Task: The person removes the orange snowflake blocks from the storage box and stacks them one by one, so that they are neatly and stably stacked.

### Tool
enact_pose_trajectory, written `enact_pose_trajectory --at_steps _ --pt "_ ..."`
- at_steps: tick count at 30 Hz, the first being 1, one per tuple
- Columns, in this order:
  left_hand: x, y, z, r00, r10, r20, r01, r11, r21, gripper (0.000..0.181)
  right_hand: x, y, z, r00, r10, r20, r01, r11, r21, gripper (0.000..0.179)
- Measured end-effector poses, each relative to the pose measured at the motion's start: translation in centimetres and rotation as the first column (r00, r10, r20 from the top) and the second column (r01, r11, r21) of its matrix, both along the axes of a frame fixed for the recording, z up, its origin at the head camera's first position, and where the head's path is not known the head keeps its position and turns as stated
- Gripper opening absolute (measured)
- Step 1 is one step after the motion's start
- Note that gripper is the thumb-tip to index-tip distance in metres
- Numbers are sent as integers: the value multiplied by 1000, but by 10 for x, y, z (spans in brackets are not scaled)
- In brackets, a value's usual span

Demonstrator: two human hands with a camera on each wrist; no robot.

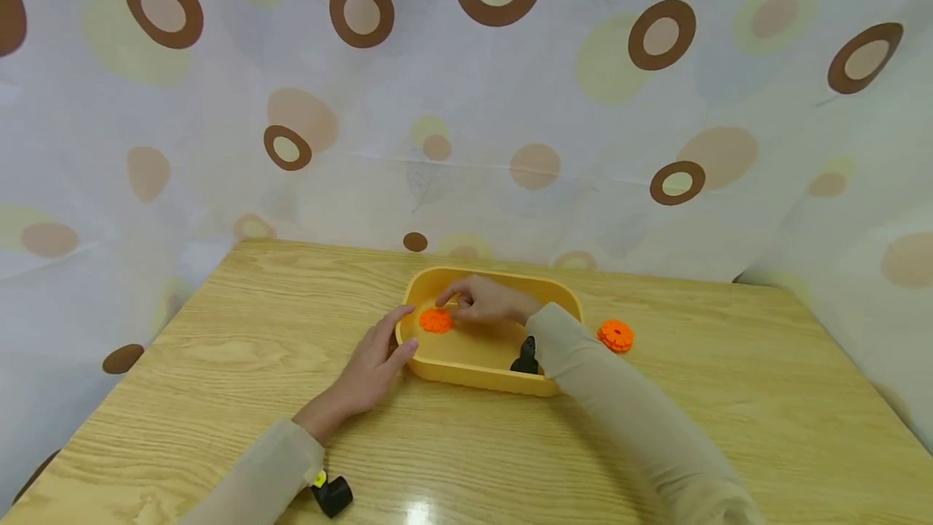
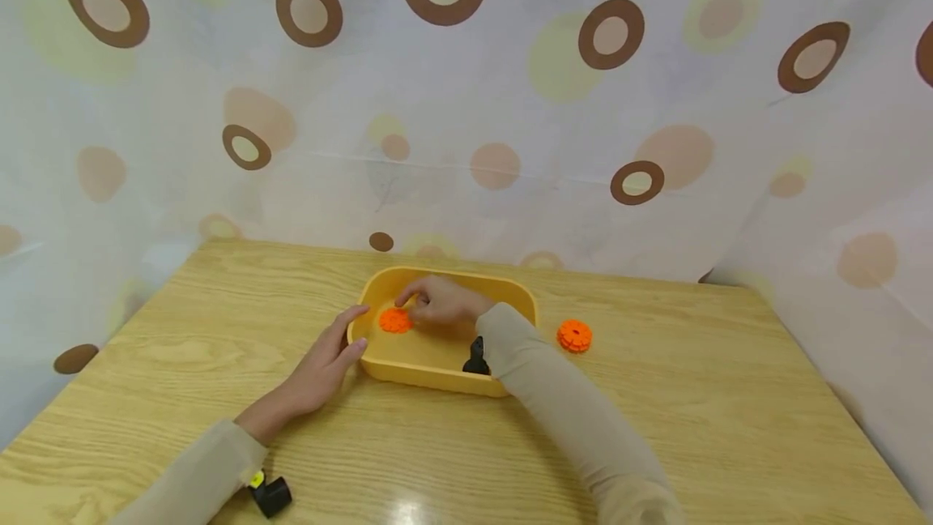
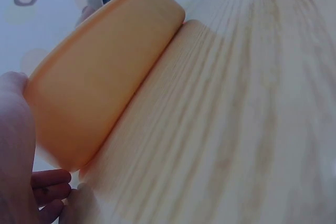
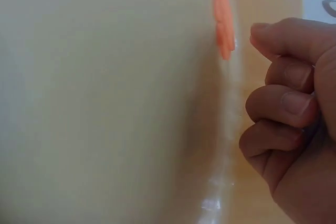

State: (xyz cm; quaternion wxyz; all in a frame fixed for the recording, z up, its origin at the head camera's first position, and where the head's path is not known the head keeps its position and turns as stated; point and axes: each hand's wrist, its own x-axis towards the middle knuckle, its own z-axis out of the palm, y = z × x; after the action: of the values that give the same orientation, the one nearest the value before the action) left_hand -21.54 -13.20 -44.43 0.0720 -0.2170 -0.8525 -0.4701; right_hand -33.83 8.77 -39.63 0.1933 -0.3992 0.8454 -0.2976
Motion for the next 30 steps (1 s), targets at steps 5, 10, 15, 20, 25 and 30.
enact_pose_trajectory --at_steps 5,10,15,20,25,30 --pt "1 2 0 1000 -5 22 5 1000 4 52 0 1 -3 1000 -14 -16 14 1000 25 31" --pt "3 1 3 1000 2 28 -2 1000 6 51 -1 -1 -7 999 15 -38 -14 999 31 34" --pt "3 0 5 1000 -6 8 6 1000 6 50 -5 -3 -14 998 26 -48 -25 999 32 40" --pt "2 0 5 1000 -17 9 17 1000 4 50 -5 -4 -16 996 42 -77 -39 999 32 41" --pt "3 0 5 1000 -9 13 9 1000 1 50 -4 -4 -15 995 52 -84 -50 998 35 39" --pt "3 1 4 1000 6 16 -6 1000 -6 51 -4 -4 -14 995 58 -77 -56 998 26 36"
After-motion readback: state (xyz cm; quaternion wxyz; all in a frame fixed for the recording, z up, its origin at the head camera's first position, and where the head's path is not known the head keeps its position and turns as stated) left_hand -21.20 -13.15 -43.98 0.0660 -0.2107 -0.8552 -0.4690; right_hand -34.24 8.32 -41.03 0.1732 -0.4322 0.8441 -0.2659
